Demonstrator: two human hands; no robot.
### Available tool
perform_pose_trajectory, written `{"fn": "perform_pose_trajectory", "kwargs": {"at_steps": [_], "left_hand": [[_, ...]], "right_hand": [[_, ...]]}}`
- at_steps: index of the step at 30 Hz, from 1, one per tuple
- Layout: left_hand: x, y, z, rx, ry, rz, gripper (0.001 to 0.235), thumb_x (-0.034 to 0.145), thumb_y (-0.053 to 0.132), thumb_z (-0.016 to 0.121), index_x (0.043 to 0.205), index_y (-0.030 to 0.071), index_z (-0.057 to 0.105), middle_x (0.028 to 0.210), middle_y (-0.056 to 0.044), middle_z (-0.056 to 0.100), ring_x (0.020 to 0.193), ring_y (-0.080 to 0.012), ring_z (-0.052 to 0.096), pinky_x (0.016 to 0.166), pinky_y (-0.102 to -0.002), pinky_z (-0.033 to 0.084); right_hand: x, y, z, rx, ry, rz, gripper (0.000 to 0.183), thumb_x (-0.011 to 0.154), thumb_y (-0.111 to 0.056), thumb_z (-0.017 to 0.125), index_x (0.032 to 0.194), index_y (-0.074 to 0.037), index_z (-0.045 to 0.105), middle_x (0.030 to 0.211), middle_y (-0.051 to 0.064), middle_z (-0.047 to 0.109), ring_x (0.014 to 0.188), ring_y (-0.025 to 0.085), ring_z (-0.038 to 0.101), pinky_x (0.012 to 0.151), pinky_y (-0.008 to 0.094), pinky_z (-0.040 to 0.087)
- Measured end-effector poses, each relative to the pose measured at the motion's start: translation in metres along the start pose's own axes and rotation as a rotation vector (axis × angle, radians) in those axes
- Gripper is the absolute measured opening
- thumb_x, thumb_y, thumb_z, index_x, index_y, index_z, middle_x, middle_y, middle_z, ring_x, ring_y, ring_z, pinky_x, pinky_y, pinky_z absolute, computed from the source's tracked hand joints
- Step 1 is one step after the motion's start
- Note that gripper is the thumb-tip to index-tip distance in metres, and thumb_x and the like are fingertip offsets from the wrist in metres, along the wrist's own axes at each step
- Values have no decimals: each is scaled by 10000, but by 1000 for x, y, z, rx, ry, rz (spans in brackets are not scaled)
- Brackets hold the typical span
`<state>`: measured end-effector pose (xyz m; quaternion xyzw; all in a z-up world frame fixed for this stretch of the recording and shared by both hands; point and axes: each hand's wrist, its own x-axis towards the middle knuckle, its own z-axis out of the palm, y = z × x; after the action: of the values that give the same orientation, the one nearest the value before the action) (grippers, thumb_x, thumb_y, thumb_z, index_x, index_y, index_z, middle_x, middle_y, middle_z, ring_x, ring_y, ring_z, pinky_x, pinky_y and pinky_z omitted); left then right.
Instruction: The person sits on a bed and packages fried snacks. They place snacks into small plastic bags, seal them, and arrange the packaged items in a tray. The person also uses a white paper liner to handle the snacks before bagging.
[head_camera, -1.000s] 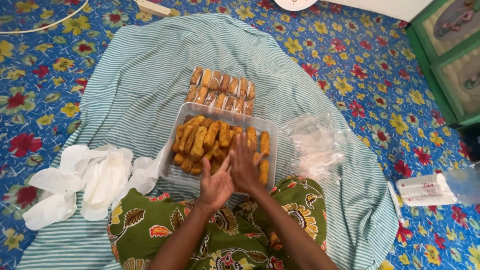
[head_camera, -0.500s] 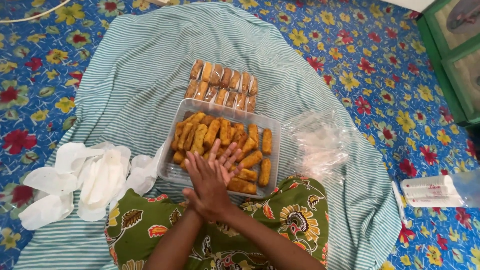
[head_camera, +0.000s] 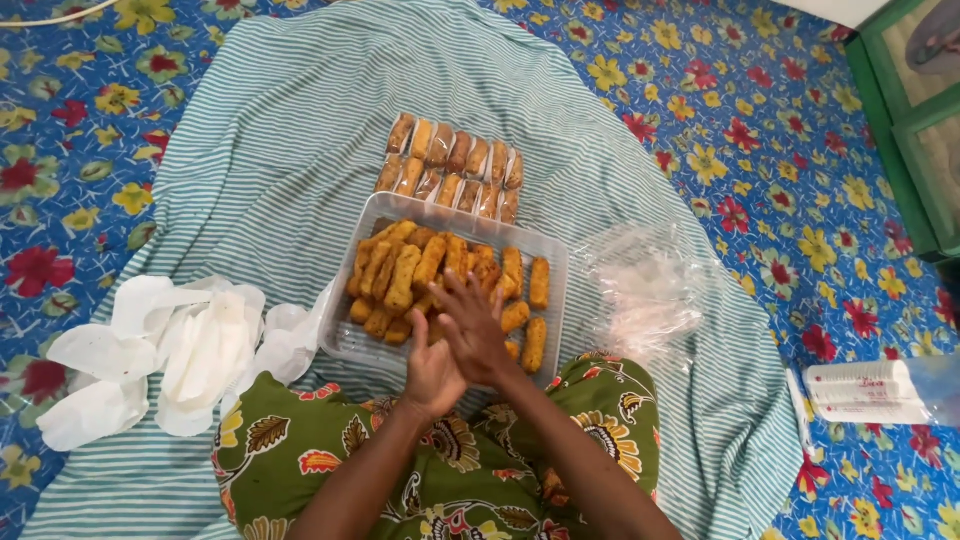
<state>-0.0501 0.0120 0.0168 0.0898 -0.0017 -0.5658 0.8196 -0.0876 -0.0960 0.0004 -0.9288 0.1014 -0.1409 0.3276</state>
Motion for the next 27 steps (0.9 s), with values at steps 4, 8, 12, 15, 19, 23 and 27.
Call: {"fn": "perform_pose_trajectory", "kwargs": {"at_steps": [4,8,12,15,19,23,27], "left_hand": [[3,-10,-28,86,-187,-15,1017,937,890,312,1650,184,143,1675,-145,250,1523,-370,262,1236,-567,212],[0,-14,-30,162,-208,-49,1112,914,921,262,1664,131,39,1717,-105,57,1570,-310,88,1242,-541,125],[-10,-11,3,46,-142,-8,1025,917,883,356,1635,185,137,1652,-92,318,1491,-315,361,1228,-537,274],[-12,4,32,51,117,31,1044,814,862,360,1638,231,240,1608,-38,411,1436,-298,426,1214,-510,321],[-9,5,-6,-16,247,65,1000,799,822,390,1627,268,299,1619,50,408,1433,-241,431,1244,-463,302],[14,6,-65,-148,-471,107,870,960,849,213,1651,378,-26,1711,-126,-17,1564,-378,-8,1197,-703,33],[9,9,-51,-253,-448,72,944,912,848,360,1655,357,48,1677,-234,199,1561,-417,176,1212,-686,152]], "right_hand": [[-4,20,-16,8,50,71,509,1107,-353,323,1595,-220,382,1675,135,249,1543,408,86,1181,628,-118],[-14,19,-31,37,70,189,542,1122,-375,269,1649,-256,225,1703,106,149,1538,417,-12,1134,669,-147],[-20,22,-8,-124,47,229,609,1113,-364,247,1660,-176,54,1716,136,2,1534,450,-42,1092,738,-146],[-35,2,18,-365,-1,102,558,1125,-295,291,1646,-145,155,1717,118,9,1549,394,-36,1141,684,-109],[-37,-95,-3,-195,-66,188,629,1070,-222,338,1627,-101,70,1707,137,-41,1554,376,-61,1182,649,-80],[-56,-135,-1,44,-173,198,793,969,-415,245,1589,-36,-72,1684,179,-139,1562,359,-117,1239,600,-65],[-66,-120,16,8,-130,-13,817,1041,-570,227,1608,-44,-35,1699,194,-74,1578,372,-79,1246,582,-44]]}}
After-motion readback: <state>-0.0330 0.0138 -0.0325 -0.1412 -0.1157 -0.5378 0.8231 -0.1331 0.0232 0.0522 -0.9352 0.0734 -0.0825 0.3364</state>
